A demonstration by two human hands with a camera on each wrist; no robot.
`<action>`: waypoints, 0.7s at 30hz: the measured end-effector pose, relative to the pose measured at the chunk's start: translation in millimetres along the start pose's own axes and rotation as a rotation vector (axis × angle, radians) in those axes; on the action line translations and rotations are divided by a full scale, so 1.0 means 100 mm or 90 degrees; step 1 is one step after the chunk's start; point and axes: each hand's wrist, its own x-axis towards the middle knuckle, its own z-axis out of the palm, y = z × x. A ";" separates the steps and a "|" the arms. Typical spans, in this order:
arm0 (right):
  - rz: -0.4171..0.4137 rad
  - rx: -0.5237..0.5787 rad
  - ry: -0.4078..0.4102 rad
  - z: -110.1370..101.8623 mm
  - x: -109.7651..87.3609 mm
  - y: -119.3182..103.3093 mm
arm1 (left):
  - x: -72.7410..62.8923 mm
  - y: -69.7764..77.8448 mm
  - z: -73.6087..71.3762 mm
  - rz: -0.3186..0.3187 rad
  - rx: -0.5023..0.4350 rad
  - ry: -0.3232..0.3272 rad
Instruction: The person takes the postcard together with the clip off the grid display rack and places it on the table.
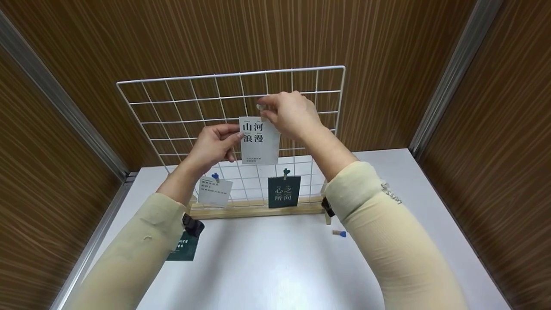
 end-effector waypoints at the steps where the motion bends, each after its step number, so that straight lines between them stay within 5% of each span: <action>1: 0.000 0.010 0.001 0.01 0.00 0.00 | 0.00 0.00 0.00 -0.001 -0.002 0.001; 21: 0.043 0.195 0.037 0.12 0.03 0.03 | 0.01 0.00 0.00 -0.020 0.002 0.012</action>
